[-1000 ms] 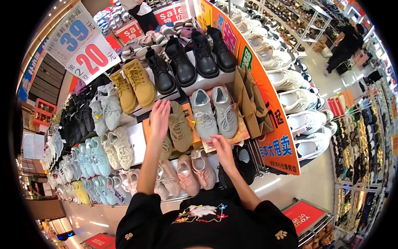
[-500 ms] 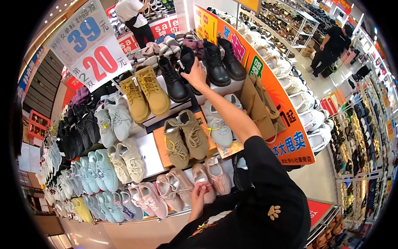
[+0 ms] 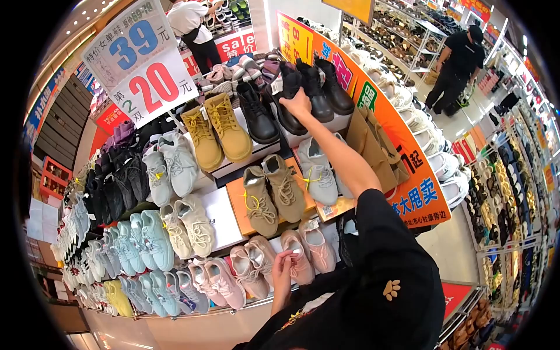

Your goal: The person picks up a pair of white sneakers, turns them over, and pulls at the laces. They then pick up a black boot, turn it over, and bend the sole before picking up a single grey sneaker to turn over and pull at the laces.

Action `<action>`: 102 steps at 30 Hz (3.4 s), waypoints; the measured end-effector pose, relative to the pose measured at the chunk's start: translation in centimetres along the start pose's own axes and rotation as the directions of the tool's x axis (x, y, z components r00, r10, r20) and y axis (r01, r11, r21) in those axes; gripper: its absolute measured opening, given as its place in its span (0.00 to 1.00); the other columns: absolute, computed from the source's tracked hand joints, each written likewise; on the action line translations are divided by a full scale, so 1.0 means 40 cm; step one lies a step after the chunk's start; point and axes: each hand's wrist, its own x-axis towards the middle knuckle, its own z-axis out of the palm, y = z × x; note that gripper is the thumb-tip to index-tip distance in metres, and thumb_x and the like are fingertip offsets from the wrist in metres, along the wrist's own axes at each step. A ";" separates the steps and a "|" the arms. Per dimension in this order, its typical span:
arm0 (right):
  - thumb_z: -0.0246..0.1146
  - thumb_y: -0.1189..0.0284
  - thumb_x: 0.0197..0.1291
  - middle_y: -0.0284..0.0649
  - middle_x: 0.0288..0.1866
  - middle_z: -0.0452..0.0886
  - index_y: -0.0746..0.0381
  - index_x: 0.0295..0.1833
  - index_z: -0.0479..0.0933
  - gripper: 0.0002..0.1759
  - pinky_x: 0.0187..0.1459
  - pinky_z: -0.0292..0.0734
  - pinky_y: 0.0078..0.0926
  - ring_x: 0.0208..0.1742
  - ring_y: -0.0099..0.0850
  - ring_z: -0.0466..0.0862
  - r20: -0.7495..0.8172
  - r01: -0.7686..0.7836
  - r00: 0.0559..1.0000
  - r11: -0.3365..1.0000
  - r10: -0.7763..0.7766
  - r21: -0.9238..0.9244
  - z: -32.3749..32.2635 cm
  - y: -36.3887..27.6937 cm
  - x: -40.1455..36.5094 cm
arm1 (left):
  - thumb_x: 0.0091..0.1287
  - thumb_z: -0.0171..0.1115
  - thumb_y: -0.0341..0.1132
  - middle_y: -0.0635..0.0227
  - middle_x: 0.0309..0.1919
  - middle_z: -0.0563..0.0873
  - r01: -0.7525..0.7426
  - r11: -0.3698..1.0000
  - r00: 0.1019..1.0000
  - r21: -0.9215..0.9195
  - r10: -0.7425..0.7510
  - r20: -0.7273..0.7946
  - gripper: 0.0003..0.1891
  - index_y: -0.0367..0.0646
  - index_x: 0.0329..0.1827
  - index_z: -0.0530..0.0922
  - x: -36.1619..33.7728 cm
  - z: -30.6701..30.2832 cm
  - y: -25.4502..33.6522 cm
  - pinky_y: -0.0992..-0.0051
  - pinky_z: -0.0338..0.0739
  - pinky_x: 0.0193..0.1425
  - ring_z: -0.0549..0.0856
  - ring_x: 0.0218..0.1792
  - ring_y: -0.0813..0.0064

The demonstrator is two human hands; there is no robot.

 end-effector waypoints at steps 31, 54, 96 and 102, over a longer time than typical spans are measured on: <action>0.70 0.60 0.51 0.48 0.56 0.75 0.73 0.64 0.63 0.41 0.56 0.72 0.25 0.54 0.31 0.77 0.819 -0.624 0.570 0.685 0.070 0.376 -0.564 0.273 -0.736 | 0.69 0.59 0.39 0.72 0.46 0.72 0.139 0.990 0.990 0.038 -0.140 0.024 0.22 0.45 0.61 0.64 0.088 0.243 0.045 0.83 0.74 0.43 0.73 0.40 0.85; 0.55 0.58 0.68 0.38 0.62 0.69 0.61 0.70 0.60 0.30 0.63 0.67 0.32 0.63 0.26 0.71 0.733 -0.624 0.677 0.476 -0.067 0.620 -0.578 0.288 -0.860 | 0.67 0.61 0.48 0.61 0.53 0.74 -0.210 0.962 0.923 -0.172 0.138 -0.359 0.28 0.36 0.59 0.63 0.002 0.252 0.089 0.69 0.73 0.60 0.77 0.53 0.68; 0.56 0.39 0.55 0.47 0.57 0.72 0.66 0.63 0.65 0.44 0.51 0.72 0.33 0.54 0.40 0.71 0.803 -0.609 0.594 -0.680 -0.051 0.408 -0.461 0.255 -0.886 | 0.71 0.55 0.34 0.67 0.42 0.80 -0.310 0.914 0.933 0.263 0.238 0.271 0.13 0.36 0.53 0.72 -0.023 0.241 0.158 0.78 0.71 0.52 0.78 0.45 0.79; 0.54 0.40 0.57 0.46 0.58 0.71 0.61 0.64 0.65 0.40 0.52 0.70 0.33 0.55 0.38 0.71 0.791 -0.634 0.606 -0.651 -0.082 0.418 -0.464 0.233 -0.869 | 0.69 0.56 0.29 0.63 0.47 0.79 -0.449 0.852 0.886 0.270 0.386 0.256 0.14 0.36 0.56 0.70 -0.014 0.253 0.198 0.74 0.71 0.57 0.79 0.50 0.74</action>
